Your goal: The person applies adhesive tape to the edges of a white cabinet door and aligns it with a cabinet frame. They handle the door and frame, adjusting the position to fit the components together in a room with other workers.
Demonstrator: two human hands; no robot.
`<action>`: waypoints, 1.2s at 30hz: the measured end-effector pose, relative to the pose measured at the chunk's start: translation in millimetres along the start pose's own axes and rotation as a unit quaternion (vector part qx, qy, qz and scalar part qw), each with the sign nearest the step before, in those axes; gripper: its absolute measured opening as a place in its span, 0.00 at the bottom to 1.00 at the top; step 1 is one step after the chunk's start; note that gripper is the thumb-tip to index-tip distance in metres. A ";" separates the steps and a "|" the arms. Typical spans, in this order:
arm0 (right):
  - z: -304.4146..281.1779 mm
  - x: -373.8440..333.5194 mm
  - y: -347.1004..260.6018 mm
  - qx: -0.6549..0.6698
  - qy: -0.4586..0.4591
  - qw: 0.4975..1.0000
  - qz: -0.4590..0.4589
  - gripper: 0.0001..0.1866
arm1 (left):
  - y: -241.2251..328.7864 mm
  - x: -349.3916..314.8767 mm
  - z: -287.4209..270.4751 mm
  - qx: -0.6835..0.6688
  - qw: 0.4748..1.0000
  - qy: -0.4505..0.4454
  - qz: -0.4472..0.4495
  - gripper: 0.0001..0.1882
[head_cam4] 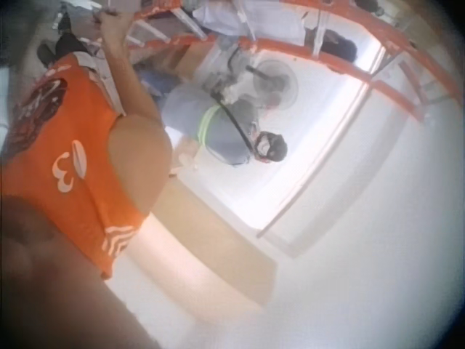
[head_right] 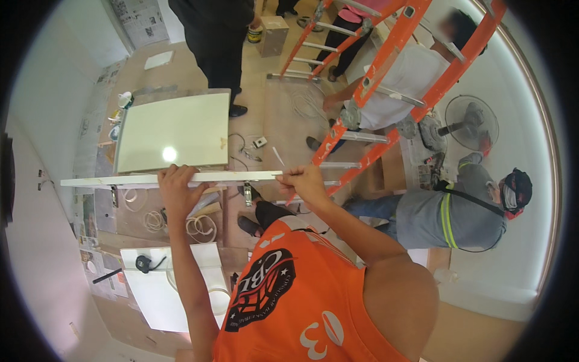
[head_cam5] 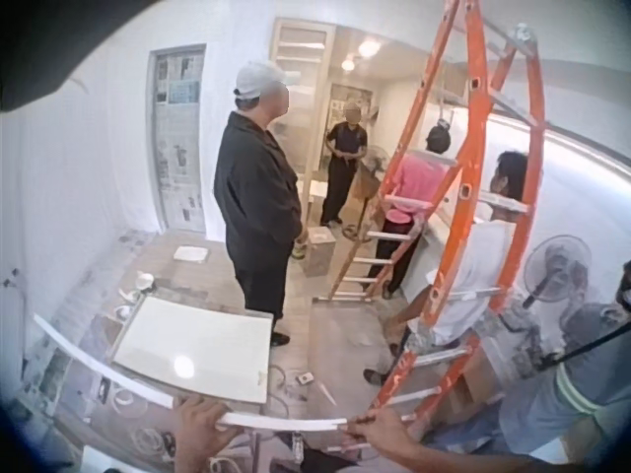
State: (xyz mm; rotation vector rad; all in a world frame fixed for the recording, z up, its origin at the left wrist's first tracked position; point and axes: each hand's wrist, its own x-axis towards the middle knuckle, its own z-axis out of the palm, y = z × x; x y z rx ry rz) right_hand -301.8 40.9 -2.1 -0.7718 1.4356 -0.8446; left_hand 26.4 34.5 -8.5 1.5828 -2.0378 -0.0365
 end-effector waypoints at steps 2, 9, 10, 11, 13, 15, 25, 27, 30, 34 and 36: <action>3.4 -1.8 -0.9 -0.022 0.010 1.000 -0.010 0.07 | 0.1 -0.8 2.5 -0.009 1.000 0.012 0.004 0.21; -6.4 10.0 -2.1 -0.134 -0.003 0.990 -0.053 0.08 | -9.2 -4.9 4.5 -0.022 0.999 0.019 0.012 0.19; -9.5 11.8 -2.6 -0.153 -0.017 0.987 -0.051 0.08 | -10.7 -6.9 6.1 -0.021 1.000 0.014 0.006 0.19; -12.2 13.3 -0.3 -0.146 -0.023 0.988 -0.051 0.08 | -10.4 -7.7 6.8 -0.017 1.000 0.016 0.005 0.19; -6.1 8.5 -2.7 -0.140 -0.020 0.989 -0.048 0.06 | -9.4 -9.0 4.9 -0.017 1.000 0.017 0.004 0.19; -3.9 8.1 -5.2 -0.139 -0.018 0.989 -0.037 0.06 | -10.8 -10.4 7.0 -0.013 1.000 0.014 0.002 0.21; 3.5 0.3 -22.0 -0.133 -0.034 0.990 0.018 0.10 | -14.0 -7.8 11.8 -0.028 0.998 0.052 0.007 0.23; 2.4 -0.5 -21.4 -0.147 -0.047 0.988 -0.008 0.12 | -14.5 -7.6 14.0 -0.027 0.998 0.054 0.010 0.23; 9.6 -6.0 -20.9 -0.173 0.031 0.984 -0.011 0.12 | -15.9 -7.4 13.6 -0.023 0.998 0.050 0.011 0.23; -2.7 -0.4 -12.7 -0.167 -0.027 0.983 -0.065 0.14 | -13.4 -8.0 11.5 -0.031 0.998 0.048 0.008 0.22; 2.3 -6.7 -15.1 -0.236 -0.020 0.965 -0.115 0.14 | -14.2 -7.6 10.8 -0.027 0.999 0.047 0.008 0.22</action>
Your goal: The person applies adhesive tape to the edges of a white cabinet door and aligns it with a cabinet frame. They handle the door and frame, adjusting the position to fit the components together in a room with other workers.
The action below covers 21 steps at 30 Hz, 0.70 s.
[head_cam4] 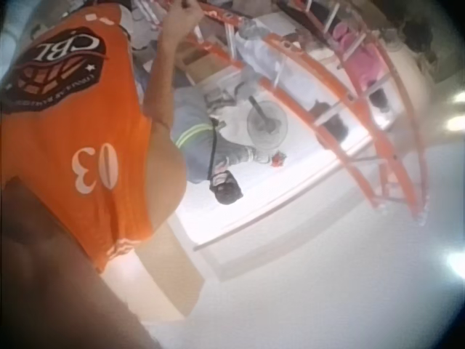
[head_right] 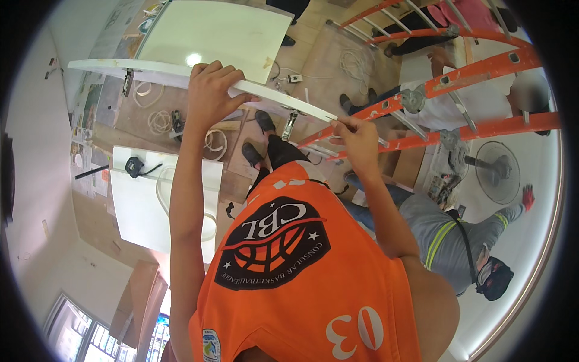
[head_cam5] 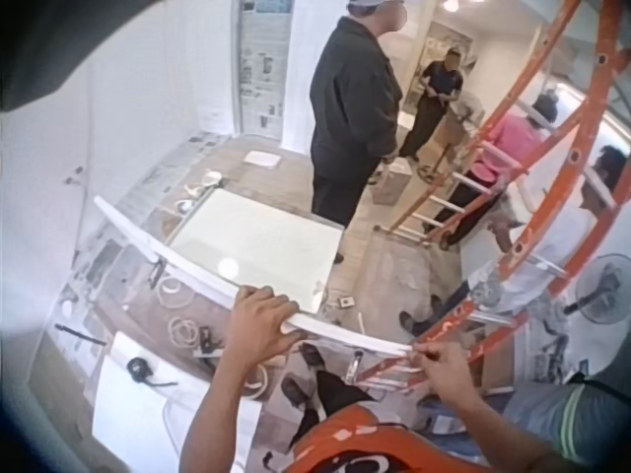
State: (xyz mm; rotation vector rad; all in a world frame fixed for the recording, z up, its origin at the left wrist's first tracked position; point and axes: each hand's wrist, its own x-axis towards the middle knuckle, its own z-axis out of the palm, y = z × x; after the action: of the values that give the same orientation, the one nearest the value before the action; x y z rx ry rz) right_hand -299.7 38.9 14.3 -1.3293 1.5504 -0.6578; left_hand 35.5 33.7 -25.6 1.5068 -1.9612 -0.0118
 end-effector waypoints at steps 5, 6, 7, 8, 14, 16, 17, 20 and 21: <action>8.3 -0.2 -20.2 -0.163 0.035 0.986 -0.009 0.11 | -0.2 -4.7 1.7 0.001 1.000 0.005 0.003 0.22; 9.3 0.0 -25.3 -0.185 0.037 0.982 -0.006 0.10 | -0.4 -5.1 1.8 0.009 1.000 -0.001 0.002 0.22; 9.9 0.6 -25.5 -0.184 0.035 0.982 -0.001 0.10 | -0.6 -5.3 1.0 0.016 1.000 -0.008 0.000 0.22; 9.5 1.8 -24.9 -0.184 0.033 0.982 0.004 0.10 | -0.7 -5.6 0.6 0.023 1.000 -0.014 -0.001 0.21; 6.2 9.0 -26.4 -0.208 0.024 0.978 0.012 0.10 | -1.5 -5.9 1.2 0.026 0.999 -0.027 -0.005 0.22; 1.9 12.8 -22.1 -0.218 0.015 0.976 0.006 0.10 | -2.3 -6.0 1.9 0.021 0.999 -0.025 -0.003 0.21; 0.4 14.0 -21.3 -0.232 0.012 0.973 0.002 0.11 | -3.2 -6.5 3.0 0.015 1.000 -0.022 -0.001 0.21; -4.6 16.9 -18.2 -0.258 0.005 0.966 -0.015 0.12 | -2.3 -0.9 1.5 0.039 0.997 -0.062 -0.004 0.21; -5.2 15.6 -14.5 -0.264 0.004 0.964 -0.022 0.13 | -0.6 -2.3 -2.1 0.054 0.995 -0.083 -0.006 0.21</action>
State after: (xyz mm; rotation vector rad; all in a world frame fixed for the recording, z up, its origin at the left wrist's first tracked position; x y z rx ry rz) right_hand -297.3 19.3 24.0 -1.7552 1.7788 -0.2762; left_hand 37.4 36.2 -25.3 1.6319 -2.1143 -0.0384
